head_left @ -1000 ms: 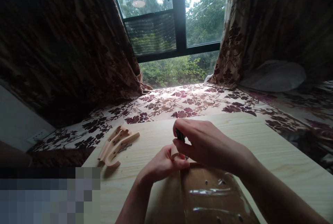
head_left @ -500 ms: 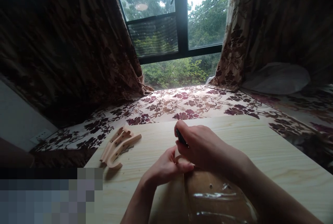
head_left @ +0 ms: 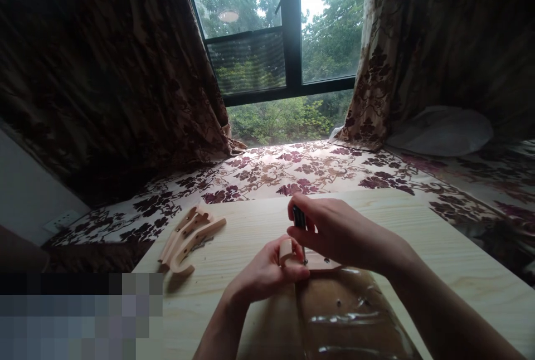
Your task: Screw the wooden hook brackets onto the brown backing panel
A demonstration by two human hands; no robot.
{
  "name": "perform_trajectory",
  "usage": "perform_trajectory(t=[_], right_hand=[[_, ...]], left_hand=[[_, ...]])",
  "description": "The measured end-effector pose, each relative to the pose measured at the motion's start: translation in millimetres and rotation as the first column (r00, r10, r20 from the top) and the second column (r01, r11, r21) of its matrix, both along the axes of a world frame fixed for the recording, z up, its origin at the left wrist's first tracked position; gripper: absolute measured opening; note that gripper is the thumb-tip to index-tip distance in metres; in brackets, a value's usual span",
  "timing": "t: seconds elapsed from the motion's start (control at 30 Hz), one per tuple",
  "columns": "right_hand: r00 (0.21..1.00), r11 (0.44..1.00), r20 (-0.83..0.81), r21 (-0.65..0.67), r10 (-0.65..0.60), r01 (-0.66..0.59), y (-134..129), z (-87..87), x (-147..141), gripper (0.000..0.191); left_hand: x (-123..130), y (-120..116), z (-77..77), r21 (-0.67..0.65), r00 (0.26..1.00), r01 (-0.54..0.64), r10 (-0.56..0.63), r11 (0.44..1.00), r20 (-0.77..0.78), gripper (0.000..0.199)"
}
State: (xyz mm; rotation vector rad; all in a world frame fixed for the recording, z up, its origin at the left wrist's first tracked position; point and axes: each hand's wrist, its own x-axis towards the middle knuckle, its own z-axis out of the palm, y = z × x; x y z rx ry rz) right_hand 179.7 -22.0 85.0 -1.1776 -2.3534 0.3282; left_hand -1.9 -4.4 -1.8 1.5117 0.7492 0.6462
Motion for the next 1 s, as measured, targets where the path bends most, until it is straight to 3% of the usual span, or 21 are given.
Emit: perform_trajectory(t=[0.47, 0.67, 0.73, 0.9, 1.0], right_hand=[[0.995, 0.991, 0.084, 0.126, -0.052, 0.041, -3.1, 0.1, -2.1, 0.012], [0.975, 0.974, 0.112, 0.144, -0.194, 0.177, -3.1, 3.7, -3.4, 0.015], [0.978, 0.977, 0.115, 0.140, -0.176, 0.159, -4.4, 5.4, -2.1, 0.015], [0.999, 1.000, 0.035, 0.019, 0.020, -0.021, -9.8, 10.9, 1.0, 0.006], [0.999, 1.000, 0.032, 0.027, -0.012, 0.011, -8.3, 9.7, 0.4, 0.012]], left_hand=[[-0.3, 1.9, -4.2, -0.020, 1.000, 0.023, -0.024, 1.000, -0.015, 0.031], [2.0, 0.9, -2.6, -0.026, 1.000, 0.005, -0.005, 1.000, -0.011, 0.032], [2.5, 0.2, -1.3, -0.030, 1.000, 0.000, -0.001, 1.000, -0.014, 0.032], [2.2, -0.5, 0.2, -0.039, 1.000, -0.013, 0.012, 0.999, -0.017, 0.034], [2.6, -0.2, 0.2, -0.045, 1.000, -0.013, 0.013, 0.999, -0.018, 0.033]])
